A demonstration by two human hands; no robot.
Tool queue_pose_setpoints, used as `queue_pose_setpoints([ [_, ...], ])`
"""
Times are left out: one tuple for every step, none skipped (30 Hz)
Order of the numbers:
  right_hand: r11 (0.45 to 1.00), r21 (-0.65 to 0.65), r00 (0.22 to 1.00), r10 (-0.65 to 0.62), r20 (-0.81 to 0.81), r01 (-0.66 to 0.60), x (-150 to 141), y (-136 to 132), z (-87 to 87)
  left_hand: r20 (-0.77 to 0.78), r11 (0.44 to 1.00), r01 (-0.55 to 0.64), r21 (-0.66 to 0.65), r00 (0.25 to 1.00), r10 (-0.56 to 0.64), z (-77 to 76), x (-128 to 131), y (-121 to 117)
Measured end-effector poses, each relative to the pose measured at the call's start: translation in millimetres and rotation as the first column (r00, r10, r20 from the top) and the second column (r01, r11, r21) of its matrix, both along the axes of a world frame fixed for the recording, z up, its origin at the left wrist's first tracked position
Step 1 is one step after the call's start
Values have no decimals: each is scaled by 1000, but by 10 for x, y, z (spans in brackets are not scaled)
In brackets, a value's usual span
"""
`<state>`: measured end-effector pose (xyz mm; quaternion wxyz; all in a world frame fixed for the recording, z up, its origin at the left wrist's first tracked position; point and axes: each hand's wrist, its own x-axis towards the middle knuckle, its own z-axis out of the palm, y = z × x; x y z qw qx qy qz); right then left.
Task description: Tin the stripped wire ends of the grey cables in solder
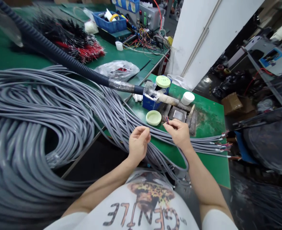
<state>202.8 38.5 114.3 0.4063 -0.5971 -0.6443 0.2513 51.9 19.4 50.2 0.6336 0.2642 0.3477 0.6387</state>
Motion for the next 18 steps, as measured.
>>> queue_pose_setpoints([
  [1000, -17, 1000, 4, 22, -3, 15, 102, -9, -121, 994, -42, 96, 991, 54, -42, -51, -2],
  [999, -35, 999, 13, 47, -12, 29, 209, -23, -243, 978, -54, 204, 965, 104, -85, -96, -8],
  [998, -52, 997, 24, 73, -20, 41, 319, -43, -353, 951, -33, 308, 924, 146, -127, -132, -15],
  [997, -68, 994, 35, 101, -28, 49, 428, -69, -445, 917, 12, 399, 877, 182, -168, -158, -22],
  [996, -83, 990, 43, 132, -33, 54, 533, -102, -515, 878, 68, 474, 830, 214, -205, -174, -26],
  [995, -95, 985, 50, 166, -34, 54, 633, -140, -567, 837, 125, 532, 788, 242, -236, -181, -27],
  [994, -105, 976, 59, 210, -38, 49, 723, -181, -601, 799, 175, 576, 753, 269, -262, -181, -25],
  [993, -113, 963, 73, 258, -45, 41, 802, -223, -623, 766, 212, 607, 725, 293, -282, -176, -20],
  [991, -120, 948, 92, 304, -58, 28, 869, -262, -636, 742, 237, 627, 706, 312, -296, -171, -13],
  [989, -124, 933, 114, 343, -76, 13, 923, -298, -644, 728, 252, 638, 693, 324, -304, -165, -6],
  [987, -126, 918, 136, 371, -95, -3, 965, -329, -649, 721, 260, 643, 684, 333, -309, -162, 1],
  [985, -127, 907, 156, 392, -114, -21, 996, -356, -654, 717, 264, 645, 676, 339, -312, -160, 7],
  [983, -128, 897, 172, 406, -130, -38, 1017, -377, -658, 714, 267, 647, 669, 346, -313, -160, 11],
  [982, -128, 889, 184, 418, -143, -53, 1032, -393, -662, 712, 270, 648, 662, 352, -314, -162, 13],
  [980, -127, 880, 195, 433, -155, -68, 1041, -407, -666, 710, 273, 649, 655, 357, -316, -164, 14],
  [978, -125, 870, 204, 449, -165, -80, 1047, -417, -669, 708, 275, 650, 650, 361, -318, -166, 15],
  [977, -123, 860, 212, 465, -175, -89, 1052, -426, -672, 707, 279, 650, 645, 364, -320, -167, 15],
  [976, -121, 849, 218, 481, -182, -97, 1055, -434, -674, 705, 283, 650, 642, 364, -322, -168, 16],
])
